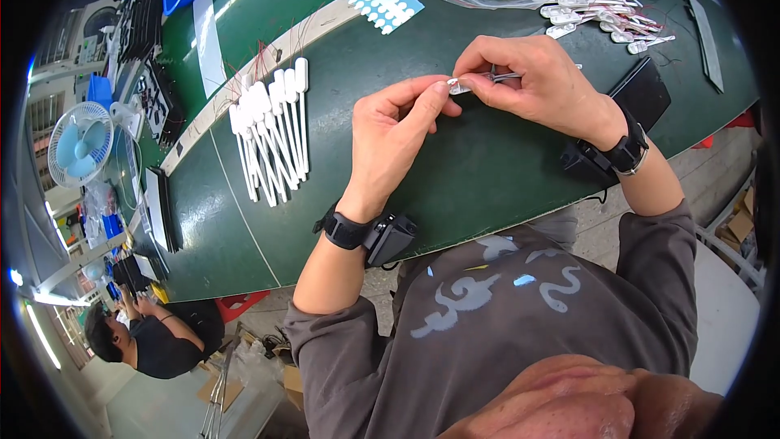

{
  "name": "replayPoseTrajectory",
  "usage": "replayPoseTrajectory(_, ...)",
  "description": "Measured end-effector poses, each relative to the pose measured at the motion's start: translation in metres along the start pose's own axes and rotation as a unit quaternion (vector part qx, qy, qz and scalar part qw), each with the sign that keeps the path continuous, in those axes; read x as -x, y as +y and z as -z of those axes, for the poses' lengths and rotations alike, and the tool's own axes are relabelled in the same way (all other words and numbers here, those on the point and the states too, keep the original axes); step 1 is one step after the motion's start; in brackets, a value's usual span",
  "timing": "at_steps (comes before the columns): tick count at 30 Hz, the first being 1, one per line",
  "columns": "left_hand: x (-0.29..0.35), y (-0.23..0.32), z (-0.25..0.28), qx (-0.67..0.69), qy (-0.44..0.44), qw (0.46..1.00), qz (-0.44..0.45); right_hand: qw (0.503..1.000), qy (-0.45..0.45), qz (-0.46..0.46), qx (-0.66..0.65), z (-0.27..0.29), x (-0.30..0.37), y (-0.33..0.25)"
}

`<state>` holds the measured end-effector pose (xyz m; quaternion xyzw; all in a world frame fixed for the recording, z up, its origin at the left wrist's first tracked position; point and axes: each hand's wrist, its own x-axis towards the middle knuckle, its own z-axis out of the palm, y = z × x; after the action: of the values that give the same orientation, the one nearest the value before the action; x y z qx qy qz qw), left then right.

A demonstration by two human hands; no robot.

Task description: The person picks up a white plastic housing and a wire, threads the wire through the housing, and then presses a white plastic cover onto it. After assembling the component, the person places it onto a pile of similar items on the table.

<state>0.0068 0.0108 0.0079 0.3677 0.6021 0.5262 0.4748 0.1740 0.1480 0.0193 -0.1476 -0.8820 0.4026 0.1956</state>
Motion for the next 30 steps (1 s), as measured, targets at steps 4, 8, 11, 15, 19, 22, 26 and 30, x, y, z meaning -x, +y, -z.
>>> replayPoseTrajectory(4,-0.0006,-0.0006,0.0017,0.000,-0.003,1.000,0.012,1.000,-0.001,-0.009,-0.017,-0.0005,-0.0002,0.0002)
replayPoseTrajectory(8,0.0019,0.0022,-0.0016,-0.043,0.009,0.999,-0.003,0.999,0.001,-0.013,-0.043,0.0007,-0.0011,-0.0014)
replayPoseTrajectory(11,0.0026,0.0002,-0.0056,-0.053,0.010,0.998,-0.017,1.000,-0.012,-0.017,-0.022,0.0018,-0.0015,-0.0021)
replayPoseTrajectory(15,0.0026,0.0004,-0.0050,-0.067,0.006,0.998,-0.019,1.000,-0.011,-0.017,-0.012,0.0001,-0.0010,0.0017)
replayPoseTrajectory(19,0.0031,0.0012,-0.0027,-0.046,-0.015,0.999,-0.008,1.000,0.000,-0.009,-0.007,-0.0025,-0.0003,0.0023)
replayPoseTrajectory(22,0.0032,0.0010,-0.0014,-0.038,-0.025,0.999,-0.004,1.000,-0.003,-0.014,-0.003,-0.0011,-0.0003,0.0013)
replayPoseTrajectory(26,0.0029,-0.0003,-0.0016,-0.047,-0.028,0.998,-0.007,1.000,-0.002,-0.017,-0.008,-0.0009,-0.0001,0.0011)
replayPoseTrajectory(30,0.0033,-0.0025,-0.0036,-0.073,-0.019,0.997,-0.029,1.000,-0.005,-0.019,-0.009,0.0003,-0.0005,0.0012)
